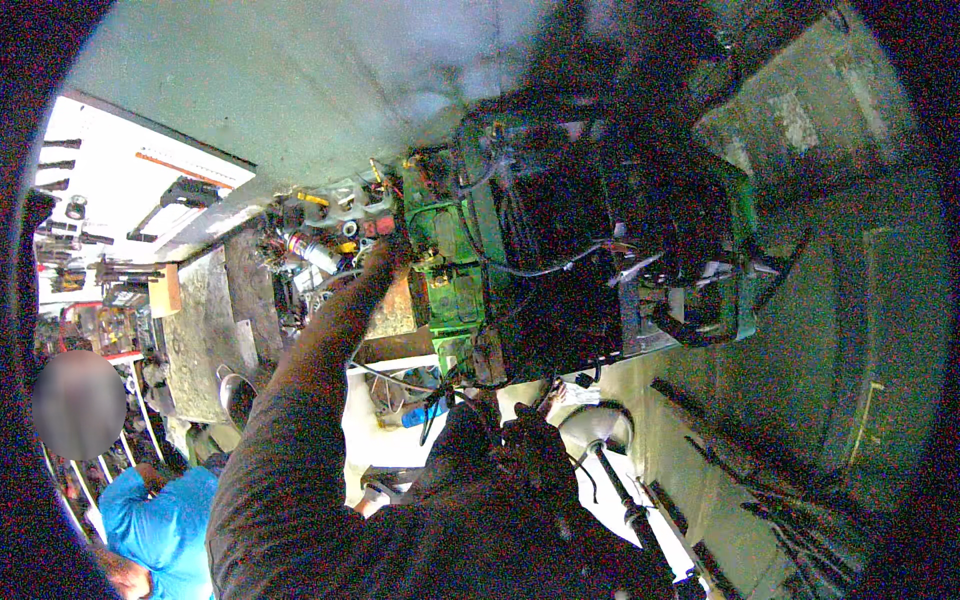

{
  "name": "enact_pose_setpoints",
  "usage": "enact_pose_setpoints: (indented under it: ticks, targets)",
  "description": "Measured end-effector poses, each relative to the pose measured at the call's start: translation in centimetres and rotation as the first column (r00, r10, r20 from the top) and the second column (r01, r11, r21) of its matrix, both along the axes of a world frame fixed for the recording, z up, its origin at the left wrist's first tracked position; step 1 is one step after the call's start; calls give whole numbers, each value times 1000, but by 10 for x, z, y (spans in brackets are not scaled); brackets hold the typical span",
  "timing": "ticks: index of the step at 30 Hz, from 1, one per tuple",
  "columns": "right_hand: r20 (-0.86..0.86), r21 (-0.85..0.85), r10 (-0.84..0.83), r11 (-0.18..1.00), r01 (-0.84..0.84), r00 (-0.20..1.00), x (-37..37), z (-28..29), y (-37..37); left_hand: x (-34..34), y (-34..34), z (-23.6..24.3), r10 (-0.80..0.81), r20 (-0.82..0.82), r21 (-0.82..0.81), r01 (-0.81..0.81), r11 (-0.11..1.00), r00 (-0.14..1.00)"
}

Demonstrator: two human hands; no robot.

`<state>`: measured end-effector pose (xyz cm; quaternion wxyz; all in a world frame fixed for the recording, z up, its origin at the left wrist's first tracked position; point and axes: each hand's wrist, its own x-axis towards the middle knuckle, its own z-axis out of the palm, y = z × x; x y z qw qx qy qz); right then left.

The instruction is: The person cleans a metal part with a cloth, then moves to a welding station to weld a metal component. They adjust the welding torch and cables, then weld the part again while sparks are visible.

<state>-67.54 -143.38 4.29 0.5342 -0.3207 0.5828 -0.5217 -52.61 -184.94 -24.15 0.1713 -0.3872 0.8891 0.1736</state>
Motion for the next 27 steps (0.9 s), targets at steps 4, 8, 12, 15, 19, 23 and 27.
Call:
enact_pose_setpoints:
  ticks: [4, 8, 12, 15, 19, 23, 27]
  targets:
    - [-186, 4, -30, 1000, 31, 982, 6, 7, -9, 7, 1, -21, 2, 13, -18, -2, 1000, 1000]
    - [-490, 21, -6, 1000, 18, 872, 20, 18, -25, 19, 9, -45, 116, -453, 54, -102, 993, 884]
    - [-585, 25, 69, 997, -67, 808, 31, 20, -46, 20, 26, -1, -319, 124, -507, 336, 793, 940]
    - [-612, 104, 133, 991, -87, 780, 38, 26, -54, 15, 65, 94, 2, -255, -26, -9, 1000, 967]
    - [-486, 280, 267, 949, -141, 832, 44, 39, -65, 53, 161, 234, 229, -514, 521, 89, 849, 827]
    - [-490, 247, 390, 920, -305, 780, 53, 59, -78, 60, 253, 285, 536, -669, 711, 233, 663, 515]
    - [-626, 417, 648, 748, -516, 434, 53, 93, -65, 59, 311, 287, 854, -337, 929, -7, 370, 397]
